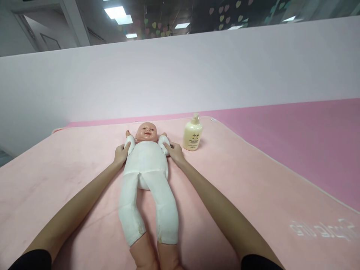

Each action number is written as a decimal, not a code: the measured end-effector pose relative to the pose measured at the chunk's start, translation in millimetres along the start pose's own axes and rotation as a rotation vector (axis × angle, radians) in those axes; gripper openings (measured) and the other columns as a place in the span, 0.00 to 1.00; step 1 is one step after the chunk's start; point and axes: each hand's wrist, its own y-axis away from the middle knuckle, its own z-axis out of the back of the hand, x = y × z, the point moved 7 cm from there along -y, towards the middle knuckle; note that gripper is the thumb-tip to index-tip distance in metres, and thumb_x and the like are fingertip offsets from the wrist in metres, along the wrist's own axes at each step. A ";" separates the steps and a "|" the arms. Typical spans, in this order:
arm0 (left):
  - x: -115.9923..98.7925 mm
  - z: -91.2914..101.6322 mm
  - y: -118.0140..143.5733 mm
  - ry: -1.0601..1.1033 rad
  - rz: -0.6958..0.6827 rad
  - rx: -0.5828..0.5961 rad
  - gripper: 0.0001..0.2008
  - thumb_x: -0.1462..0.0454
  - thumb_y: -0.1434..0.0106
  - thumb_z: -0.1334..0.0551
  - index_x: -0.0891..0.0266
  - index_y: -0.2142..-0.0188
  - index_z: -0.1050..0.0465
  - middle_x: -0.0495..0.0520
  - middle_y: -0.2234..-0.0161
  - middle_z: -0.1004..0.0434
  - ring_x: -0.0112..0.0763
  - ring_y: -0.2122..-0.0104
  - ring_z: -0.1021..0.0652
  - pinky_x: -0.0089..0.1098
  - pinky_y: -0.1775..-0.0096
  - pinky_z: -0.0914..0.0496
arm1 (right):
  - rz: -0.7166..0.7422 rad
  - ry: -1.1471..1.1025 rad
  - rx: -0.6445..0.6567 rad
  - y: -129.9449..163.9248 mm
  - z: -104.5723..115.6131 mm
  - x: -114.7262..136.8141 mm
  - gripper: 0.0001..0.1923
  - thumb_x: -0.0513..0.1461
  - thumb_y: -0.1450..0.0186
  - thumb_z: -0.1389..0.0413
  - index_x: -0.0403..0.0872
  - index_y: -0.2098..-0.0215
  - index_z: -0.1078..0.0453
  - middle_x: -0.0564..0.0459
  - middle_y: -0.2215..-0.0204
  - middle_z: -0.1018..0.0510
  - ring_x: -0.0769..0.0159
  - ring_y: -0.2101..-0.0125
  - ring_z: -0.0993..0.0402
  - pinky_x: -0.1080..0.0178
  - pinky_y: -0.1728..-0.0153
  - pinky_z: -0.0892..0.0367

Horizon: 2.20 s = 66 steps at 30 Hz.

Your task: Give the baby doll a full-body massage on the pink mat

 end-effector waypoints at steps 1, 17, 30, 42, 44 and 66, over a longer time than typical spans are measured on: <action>-0.2 0.5 2.7 0.094 -0.020 0.059 0.22 0.46 0.44 0.41 0.64 0.77 0.31 0.48 0.80 0.32 0.25 0.78 0.35 0.27 0.73 0.43 | 0.005 -0.060 0.026 5.4 1.0 2.7 0.21 0.54 0.47 0.41 0.43 0.74 0.28 0.55 0.76 0.27 0.69 0.73 0.34 0.67 0.73 0.40; 1.9 23.6 40.4 0.449 -0.029 0.357 0.08 0.67 0.60 0.30 0.64 0.78 0.25 0.61 0.56 0.21 0.43 0.46 0.28 0.42 0.44 0.36 | -0.012 -0.317 0.115 56.5 24.5 13.3 0.11 0.43 0.57 0.33 0.47 0.77 0.26 0.48 0.64 0.21 0.59 0.57 0.26 0.53 0.48 0.36; 12.0 -3.4 -10.4 0.184 0.003 0.071 0.24 0.45 0.47 0.38 0.65 0.81 0.34 0.46 0.83 0.39 0.21 0.80 0.39 0.26 0.77 0.46 | 0.036 -0.031 -0.075 5.0 -4.8 10.3 0.21 0.54 0.48 0.42 0.44 0.80 0.34 0.58 0.82 0.36 0.72 0.79 0.44 0.67 0.78 0.48; 12.2 -7.3 -9.3 0.286 0.037 0.443 0.25 0.44 0.47 0.38 0.66 0.70 0.29 0.53 0.73 0.27 0.28 0.73 0.30 0.28 0.69 0.37 | -0.028 -0.131 -0.053 12.7 3.6 3.1 0.21 0.53 0.49 0.40 0.43 0.73 0.29 0.55 0.77 0.29 0.70 0.74 0.36 0.67 0.73 0.41; 8.1 -0.2 1.6 0.390 0.032 0.542 0.23 0.48 0.46 0.35 0.66 0.62 0.26 0.56 0.65 0.23 0.32 0.66 0.26 0.30 0.61 0.34 | -0.046 -0.264 0.013 21.6 6.2 3.9 0.19 0.50 0.50 0.37 0.44 0.69 0.27 0.54 0.72 0.25 0.67 0.69 0.31 0.65 0.67 0.36; 13.7 4.8 1.3 0.473 0.141 0.516 0.18 0.53 0.49 0.32 0.67 0.66 0.21 0.58 0.66 0.21 0.35 0.64 0.24 0.33 0.60 0.32 | -0.055 -0.304 0.122 30.7 9.0 9.3 0.20 0.53 0.48 0.36 0.45 0.69 0.26 0.52 0.68 0.24 0.64 0.65 0.30 0.64 0.62 0.35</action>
